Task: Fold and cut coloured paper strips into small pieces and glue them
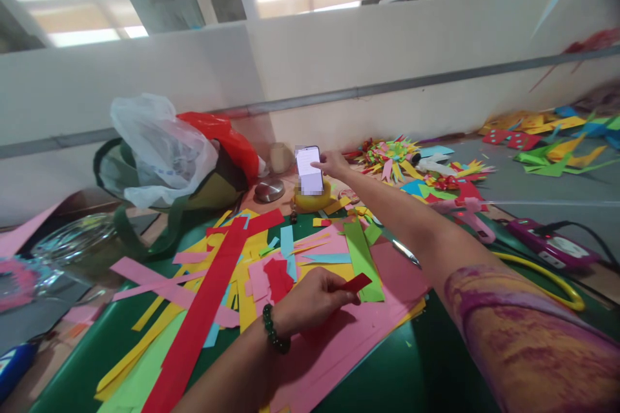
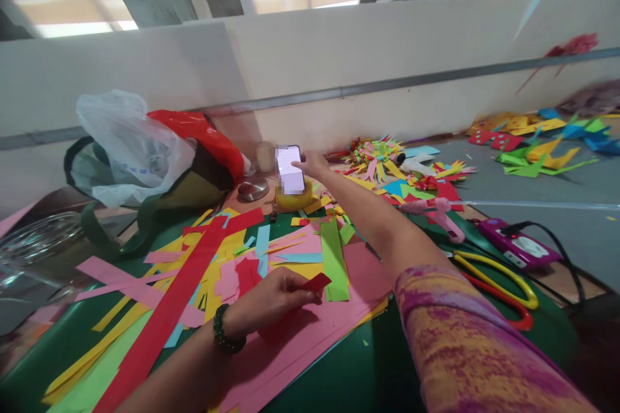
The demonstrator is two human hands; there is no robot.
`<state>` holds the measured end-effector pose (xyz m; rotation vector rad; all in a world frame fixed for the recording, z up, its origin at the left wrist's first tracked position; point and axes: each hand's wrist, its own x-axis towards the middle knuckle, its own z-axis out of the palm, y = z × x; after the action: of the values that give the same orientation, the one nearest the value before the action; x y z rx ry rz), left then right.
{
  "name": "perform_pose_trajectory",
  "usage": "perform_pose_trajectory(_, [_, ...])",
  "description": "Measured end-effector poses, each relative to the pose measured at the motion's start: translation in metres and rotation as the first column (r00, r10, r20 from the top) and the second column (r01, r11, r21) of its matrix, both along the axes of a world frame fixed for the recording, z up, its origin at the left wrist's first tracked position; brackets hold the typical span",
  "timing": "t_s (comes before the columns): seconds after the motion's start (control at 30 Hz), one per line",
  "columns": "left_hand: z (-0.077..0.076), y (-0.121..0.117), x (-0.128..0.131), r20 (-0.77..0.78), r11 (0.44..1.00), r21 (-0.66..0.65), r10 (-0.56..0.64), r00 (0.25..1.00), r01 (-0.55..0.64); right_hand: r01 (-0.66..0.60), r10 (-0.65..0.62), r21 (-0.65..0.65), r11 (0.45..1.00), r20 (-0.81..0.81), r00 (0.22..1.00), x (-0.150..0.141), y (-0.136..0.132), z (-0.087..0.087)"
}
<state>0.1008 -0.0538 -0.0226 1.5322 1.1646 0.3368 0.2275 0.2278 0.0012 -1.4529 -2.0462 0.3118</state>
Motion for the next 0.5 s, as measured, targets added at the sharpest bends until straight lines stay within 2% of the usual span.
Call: perform_pose_trajectory(0.5, [-0.0029,0.0011,-0.0012,0.006,1.000,0.023,-0.014,1.000,0.014,0.005,-0.004,0.005,1.000,-0.036,0.999,0.0001,-0.0010,-0.0007])
